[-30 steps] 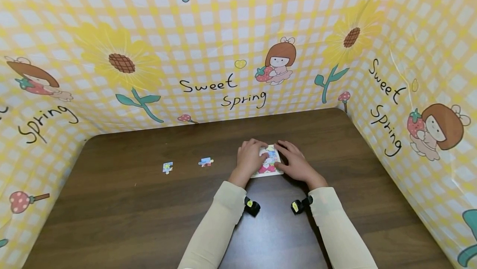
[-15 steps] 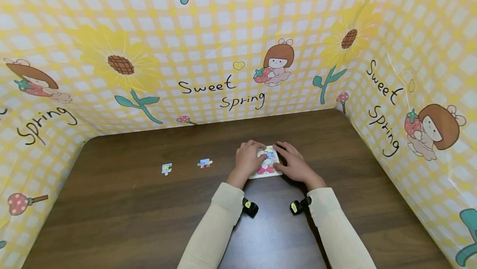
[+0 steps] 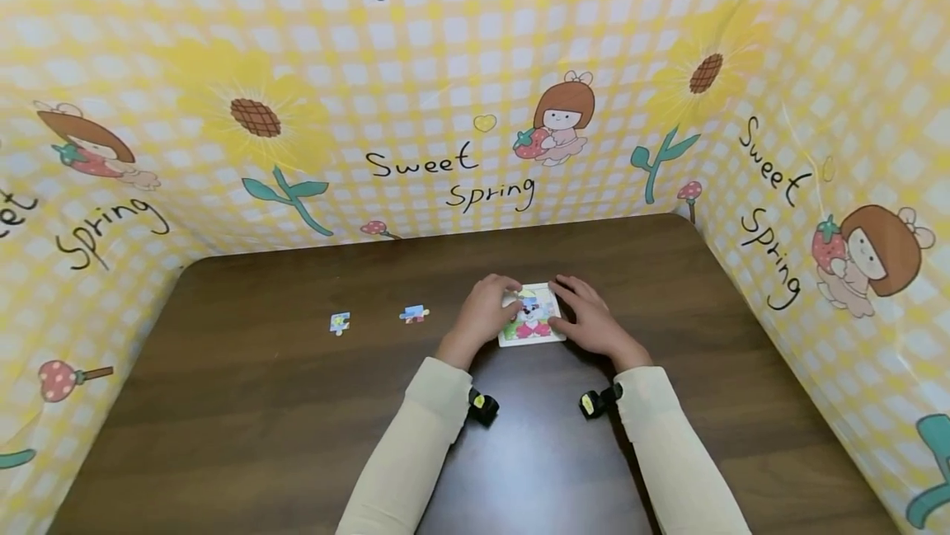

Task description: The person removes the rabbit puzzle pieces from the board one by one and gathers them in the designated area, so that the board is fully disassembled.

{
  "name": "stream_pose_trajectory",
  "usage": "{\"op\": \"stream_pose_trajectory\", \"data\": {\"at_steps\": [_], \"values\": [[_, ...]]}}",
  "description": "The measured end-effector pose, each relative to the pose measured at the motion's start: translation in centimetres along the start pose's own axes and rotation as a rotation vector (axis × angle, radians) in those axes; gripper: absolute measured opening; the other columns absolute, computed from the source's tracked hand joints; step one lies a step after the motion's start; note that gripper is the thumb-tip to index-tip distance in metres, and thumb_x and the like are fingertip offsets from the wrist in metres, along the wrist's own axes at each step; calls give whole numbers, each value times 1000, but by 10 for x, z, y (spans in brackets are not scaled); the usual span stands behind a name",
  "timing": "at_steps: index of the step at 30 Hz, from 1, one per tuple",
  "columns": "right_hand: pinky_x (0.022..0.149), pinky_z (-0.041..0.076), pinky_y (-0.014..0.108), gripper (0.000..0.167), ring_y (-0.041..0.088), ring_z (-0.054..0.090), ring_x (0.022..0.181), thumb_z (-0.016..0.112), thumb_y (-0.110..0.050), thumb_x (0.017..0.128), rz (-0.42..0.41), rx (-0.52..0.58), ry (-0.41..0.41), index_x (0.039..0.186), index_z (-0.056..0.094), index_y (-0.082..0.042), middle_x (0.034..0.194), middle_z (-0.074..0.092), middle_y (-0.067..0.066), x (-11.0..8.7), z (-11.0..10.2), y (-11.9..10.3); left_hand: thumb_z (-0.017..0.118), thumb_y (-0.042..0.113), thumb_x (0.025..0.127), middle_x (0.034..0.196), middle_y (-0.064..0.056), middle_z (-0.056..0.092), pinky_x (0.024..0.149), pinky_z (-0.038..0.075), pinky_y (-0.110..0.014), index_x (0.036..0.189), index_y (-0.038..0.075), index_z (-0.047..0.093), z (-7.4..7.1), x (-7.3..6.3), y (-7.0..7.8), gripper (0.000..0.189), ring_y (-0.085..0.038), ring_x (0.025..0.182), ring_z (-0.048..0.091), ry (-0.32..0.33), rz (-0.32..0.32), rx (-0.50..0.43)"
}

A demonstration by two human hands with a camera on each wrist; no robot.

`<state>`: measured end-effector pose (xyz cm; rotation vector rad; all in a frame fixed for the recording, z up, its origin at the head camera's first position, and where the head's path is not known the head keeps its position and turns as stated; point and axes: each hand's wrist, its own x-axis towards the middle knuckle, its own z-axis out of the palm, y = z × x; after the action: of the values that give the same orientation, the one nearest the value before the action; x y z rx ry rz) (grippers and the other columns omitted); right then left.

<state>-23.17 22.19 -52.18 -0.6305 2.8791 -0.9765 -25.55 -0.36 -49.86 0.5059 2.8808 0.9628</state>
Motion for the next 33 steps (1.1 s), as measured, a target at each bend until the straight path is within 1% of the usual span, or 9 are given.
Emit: {"op": "stream_pose_trajectory", "data": {"at_steps": [3, 7, 12, 16, 18, 21, 27, 33], "values": [[109, 15, 65, 65, 38, 13, 145, 62, -30, 96, 0, 5, -3, 151, 35, -7, 157, 24, 15, -2, 0, 0, 66, 27, 94, 123, -7, 58, 97, 46, -40, 119, 13, 67, -11, -10, -3, 29, -23, 110, 55, 7, -15, -1], [110, 14, 64, 65, 37, 12, 145, 62, -30, 96, 4, 16, -15, 151, 35, -7, 158, 23, 14, -3, -3, 1, 66, 26, 94, 123, -6, 58, 95, 46, -39, 120, 14, 66, -23, -19, -7, 28, -21, 107, 54, 50, -42, 13], [110, 14, 63, 65, 37, 13, 145, 61, -31, 96, 5, 28, -20, 151, 35, -7, 157, 24, 15, -3, -4, 1, 66, 25, 94, 126, -6, 56, 98, 45, -41, 120, 14, 66, -38, -29, -14, 28, -24, 116, 53, 106, -83, 13], [110, 14, 63, 65, 37, 12, 145, 61, -31, 97, 2, 29, -26, 151, 35, -8, 158, 23, 14, -3, -3, -1, 66, 24, 94, 126, -6, 56, 99, 44, -41, 119, 13, 66, -44, -35, -18, 28, -24, 118, 52, 136, -99, 10], [110, 14, 63, 65, 36, 11, 145, 61, -31, 97, 1, 27, -27, 151, 34, -8, 158, 23, 13, -2, -3, -1, 66, 24, 94, 125, -6, 56, 99, 44, -41, 119, 13, 66, -44, -37, -19, 27, -23, 117, 53, 136, -108, 14], [110, 15, 62, 65, 36, 12, 145, 62, -30, 96, 2, 24, -20, 151, 34, -8, 158, 23, 14, -2, -4, -1, 66, 23, 94, 124, -7, 56, 98, 44, -41, 119, 12, 66, -43, -35, -20, 28, -23, 116, 54, 127, -98, 21], [110, 16, 62, 66, 36, 11, 145, 62, -30, 96, 3, 27, -24, 151, 34, -7, 158, 23, 14, -3, -4, -1, 66, 22, 95, 121, -8, 57, 96, 46, -39, 119, 10, 65, -36, -34, -23, 27, -23, 111, 56, 106, -83, 43], [110, 19, 61, 66, 36, 13, 145, 63, -28, 95, 1, 31, -26, 151, 34, -6, 157, 24, 14, -3, -4, -2, 66, 21, 94, 121, -8, 58, 95, 47, -40, 119, 10, 66, -29, -36, -23, 27, -23, 111, 57, 100, -77, 57]]}}
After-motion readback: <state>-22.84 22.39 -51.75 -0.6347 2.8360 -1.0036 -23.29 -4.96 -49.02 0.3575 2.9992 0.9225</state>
